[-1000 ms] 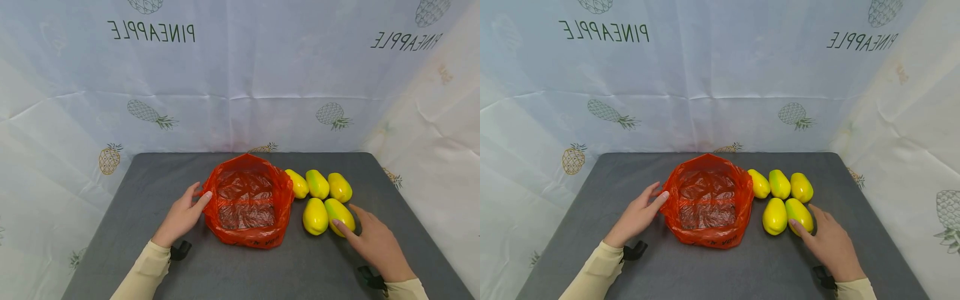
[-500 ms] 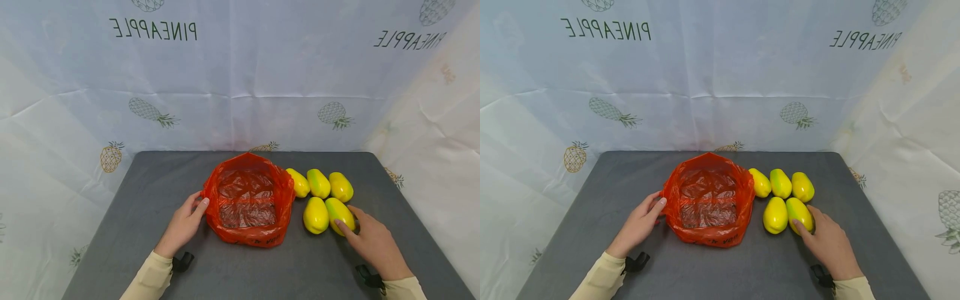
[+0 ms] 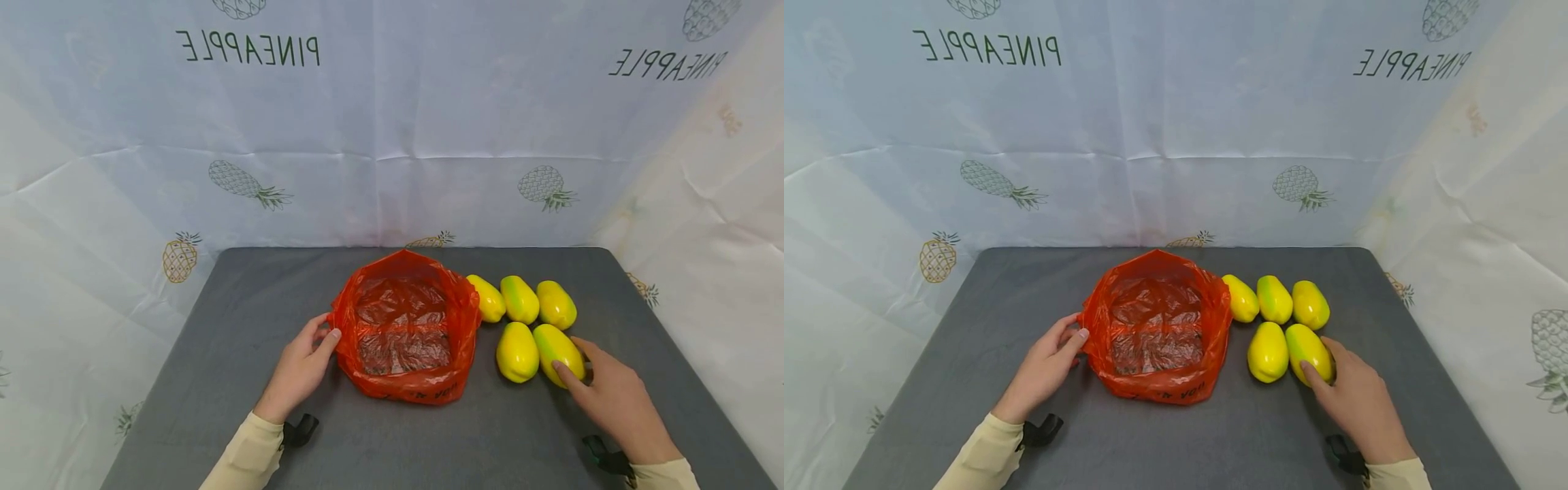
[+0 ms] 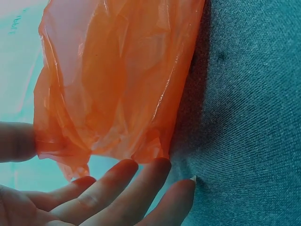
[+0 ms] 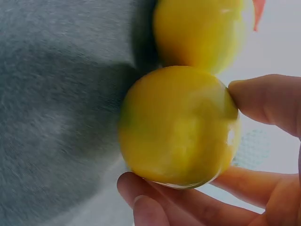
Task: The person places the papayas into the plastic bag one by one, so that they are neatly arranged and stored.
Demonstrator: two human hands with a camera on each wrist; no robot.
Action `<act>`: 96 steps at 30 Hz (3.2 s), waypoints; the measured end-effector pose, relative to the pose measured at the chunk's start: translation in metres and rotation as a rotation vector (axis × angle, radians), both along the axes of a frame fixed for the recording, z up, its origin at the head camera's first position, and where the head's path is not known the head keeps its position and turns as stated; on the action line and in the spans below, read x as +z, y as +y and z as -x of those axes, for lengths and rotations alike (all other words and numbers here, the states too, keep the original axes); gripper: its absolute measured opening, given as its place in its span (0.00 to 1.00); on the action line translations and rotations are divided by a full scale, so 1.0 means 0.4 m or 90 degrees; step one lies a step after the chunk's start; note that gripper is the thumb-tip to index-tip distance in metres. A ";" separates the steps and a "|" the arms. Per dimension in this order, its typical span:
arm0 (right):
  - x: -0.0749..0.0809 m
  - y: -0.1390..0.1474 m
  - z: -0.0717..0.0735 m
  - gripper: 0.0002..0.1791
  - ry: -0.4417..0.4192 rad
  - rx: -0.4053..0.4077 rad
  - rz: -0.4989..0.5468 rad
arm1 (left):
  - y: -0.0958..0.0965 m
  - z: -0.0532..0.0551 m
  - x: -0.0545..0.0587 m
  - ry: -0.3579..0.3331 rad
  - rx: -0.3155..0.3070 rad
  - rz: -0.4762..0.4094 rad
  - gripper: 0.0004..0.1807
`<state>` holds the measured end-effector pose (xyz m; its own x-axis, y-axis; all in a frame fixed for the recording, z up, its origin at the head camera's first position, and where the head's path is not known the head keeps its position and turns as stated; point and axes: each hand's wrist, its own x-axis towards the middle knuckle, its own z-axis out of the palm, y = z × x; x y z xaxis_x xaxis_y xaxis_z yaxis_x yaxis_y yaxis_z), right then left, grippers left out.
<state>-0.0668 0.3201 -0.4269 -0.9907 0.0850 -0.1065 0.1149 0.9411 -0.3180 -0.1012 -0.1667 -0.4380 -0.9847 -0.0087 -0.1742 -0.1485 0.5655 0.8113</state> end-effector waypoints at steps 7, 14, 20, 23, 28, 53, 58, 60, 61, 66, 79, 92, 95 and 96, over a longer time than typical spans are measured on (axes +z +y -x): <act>0.048 -0.002 -0.009 0.49 0.030 0.013 -0.003 | -0.004 0.004 0.004 -0.006 -0.001 0.004 0.35; 0.102 -0.028 -0.003 0.48 0.061 0.024 0.023 | -0.004 0.003 0.004 -0.012 -0.010 -0.001 0.40; 0.135 -0.104 0.036 0.47 0.096 0.058 0.052 | 0.001 0.004 0.002 -0.011 -0.013 0.001 0.42; 0.150 -0.163 0.069 0.45 0.117 0.083 0.072 | 0.000 0.005 0.002 -0.006 -0.013 0.007 0.40; 0.161 -0.265 0.119 0.41 0.139 0.123 0.113 | 0.001 0.008 0.004 0.009 -0.021 0.010 0.38; 0.080 -0.542 0.254 0.38 0.088 0.228 0.173 | 0.003 0.034 -0.003 0.021 -0.033 -0.033 0.37; 0.068 -0.577 0.277 0.37 0.065 0.250 0.176 | -0.012 0.033 -0.003 0.017 -0.022 -0.028 0.36; 0.065 -0.591 0.288 0.36 0.059 0.258 0.176 | -0.020 0.032 -0.001 0.015 -0.019 -0.023 0.36; 0.064 -0.594 0.293 0.35 0.057 0.260 0.174 | -0.020 0.031 -0.001 0.014 -0.019 -0.021 0.36; 0.056 -0.607 0.318 0.34 0.043 0.266 0.158 | -0.021 0.031 0.004 0.018 -0.018 -0.010 0.36; 0.031 -0.643 0.344 0.34 0.020 0.276 0.135 | -0.017 0.029 0.002 0.019 -0.012 -0.002 0.36; 0.010 -0.651 0.351 0.36 -0.001 0.262 0.133 | -0.010 0.018 0.002 0.020 -0.012 -0.003 0.36; 0.012 -0.652 0.351 0.36 -0.008 0.259 0.133 | -0.010 0.019 0.001 0.019 -0.012 -0.005 0.36; 0.013 -0.652 0.351 0.37 -0.010 0.259 0.131 | -0.010 0.020 0.001 0.020 -0.012 -0.005 0.36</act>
